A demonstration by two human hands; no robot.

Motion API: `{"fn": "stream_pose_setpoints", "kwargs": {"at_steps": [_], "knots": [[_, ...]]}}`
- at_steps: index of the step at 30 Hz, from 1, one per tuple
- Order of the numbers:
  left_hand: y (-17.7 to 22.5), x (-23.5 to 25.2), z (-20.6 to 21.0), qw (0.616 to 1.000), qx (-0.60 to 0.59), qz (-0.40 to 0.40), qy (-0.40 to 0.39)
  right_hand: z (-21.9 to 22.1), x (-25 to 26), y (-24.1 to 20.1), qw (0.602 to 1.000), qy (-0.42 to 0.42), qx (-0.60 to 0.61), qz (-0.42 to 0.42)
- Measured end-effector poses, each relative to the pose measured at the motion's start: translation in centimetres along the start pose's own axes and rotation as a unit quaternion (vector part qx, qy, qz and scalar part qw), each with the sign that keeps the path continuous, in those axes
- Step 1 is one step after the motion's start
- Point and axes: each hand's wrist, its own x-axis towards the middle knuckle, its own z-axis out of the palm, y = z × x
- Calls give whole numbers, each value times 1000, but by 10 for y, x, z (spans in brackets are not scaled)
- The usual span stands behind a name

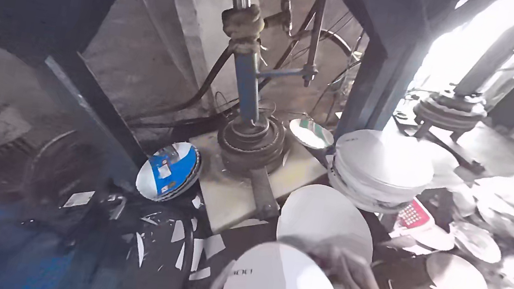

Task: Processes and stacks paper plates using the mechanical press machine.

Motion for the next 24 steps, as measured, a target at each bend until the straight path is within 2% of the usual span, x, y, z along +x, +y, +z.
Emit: {"fn": "stream_pose_setpoints", "kwargs": {"at_steps": [1,2,4,6,10,12,14,16,17,18,19,20,21,22,24], "knots": [[-4,-1,-5,1000,7,-5,-8,-5,11,11,991,47,-121,13],[-6,-4,-11,1000,8,-15,-6,-11,21,23,966,83,-238,56],[-11,-11,-25,999,4,-36,5,-22,40,56,909,106,-376,144],[-9,-16,-32,999,1,-30,32,-24,50,71,892,134,-405,147],[-4,-19,-46,996,52,47,62,-17,52,63,905,187,-381,33],[0,-18,-51,995,64,48,60,-19,67,62,914,146,-376,-52],[2,-18,-57,994,95,48,26,-19,92,61,916,46,-389,-88],[5,-14,-60,990,132,50,-8,-18,120,58,893,-102,-439,-5],[6,-13,-60,988,145,50,-15,-17,132,63,871,-154,-466,29],[8,-11,-60,987,152,52,-12,-15,139,65,862,-169,-476,39],[10,-10,-60,988,141,56,-9,-15,142,62,865,-160,-475,35],[11,-11,-58,991,115,62,2,-17,139,64,883,-114,-456,3],[12,-13,-55,994,84,65,22,-21,132,69,909,-38,-412,-47],[15,-15,-51,995,65,64,44,-28,123,66,935,16,-350,-55],[16,-16,-54,994,50,66,72,-43,108,44,955,120,-254,-93]]}}
